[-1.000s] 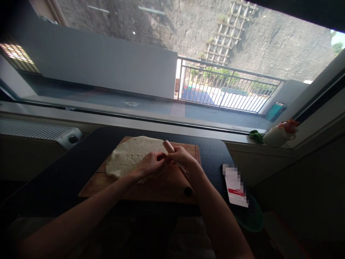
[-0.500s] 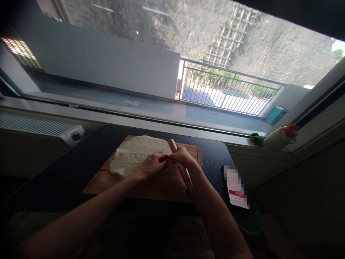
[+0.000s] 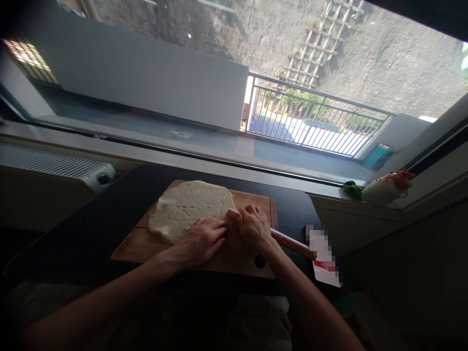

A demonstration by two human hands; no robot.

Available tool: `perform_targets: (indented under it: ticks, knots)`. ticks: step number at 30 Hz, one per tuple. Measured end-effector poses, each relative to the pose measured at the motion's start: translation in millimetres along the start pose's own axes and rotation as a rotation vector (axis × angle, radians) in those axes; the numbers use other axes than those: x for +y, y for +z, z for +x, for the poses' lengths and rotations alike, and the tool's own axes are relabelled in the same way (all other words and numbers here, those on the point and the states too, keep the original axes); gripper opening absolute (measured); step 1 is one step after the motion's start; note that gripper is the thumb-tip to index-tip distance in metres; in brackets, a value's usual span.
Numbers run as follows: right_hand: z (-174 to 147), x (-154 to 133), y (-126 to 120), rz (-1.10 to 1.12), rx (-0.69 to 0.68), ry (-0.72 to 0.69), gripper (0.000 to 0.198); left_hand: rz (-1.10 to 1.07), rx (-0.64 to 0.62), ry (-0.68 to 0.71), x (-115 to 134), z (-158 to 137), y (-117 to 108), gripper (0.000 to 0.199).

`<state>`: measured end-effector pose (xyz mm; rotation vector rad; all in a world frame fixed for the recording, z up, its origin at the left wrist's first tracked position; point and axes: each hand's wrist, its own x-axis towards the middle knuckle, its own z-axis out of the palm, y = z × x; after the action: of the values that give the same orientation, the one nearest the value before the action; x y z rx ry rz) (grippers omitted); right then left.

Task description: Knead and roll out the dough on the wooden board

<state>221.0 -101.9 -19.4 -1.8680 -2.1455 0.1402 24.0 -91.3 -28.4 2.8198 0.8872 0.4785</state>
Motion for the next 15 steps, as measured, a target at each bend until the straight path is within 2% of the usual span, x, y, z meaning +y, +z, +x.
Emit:
perform_targets:
  ticks: [2, 6, 8, 12, 13, 15]
  knots:
    - [3.1, -1.8, 4.1, -0.094, 0.057, 0.041, 0.042, -0.006, 0.007, -0.011, -4.7, -5.6, -2.8, 0.027]
    - [21.5, 3.7, 7.5, -0.199, 0.077, 0.196, 0.047, 0.014, 0.039, -0.021, -7.6, -11.4, -2.9, 0.025]
    - [18.1, 2.1, 11.5, -0.204, 0.070, 0.182, 0.048, 0.018, 0.052, -0.021, -6.6, -12.9, -1.9, 0.024]
    - [3.0, -4.4, 20.4, -0.211, 0.060, 0.012, 0.054, 0.022, 0.063, -0.009, -5.1, -14.9, -1.3, 0.022]
    - [5.9, -3.0, 20.2, -0.210, 0.049, 0.028, 0.055, 0.023, 0.063, -0.008, -5.1, -15.2, -1.8, 0.022]
    - [19.5, 3.1, 16.5, -0.195, 0.000, 0.158, 0.058, 0.024, 0.059, -0.006, -5.6, -15.9, -3.6, 0.022]
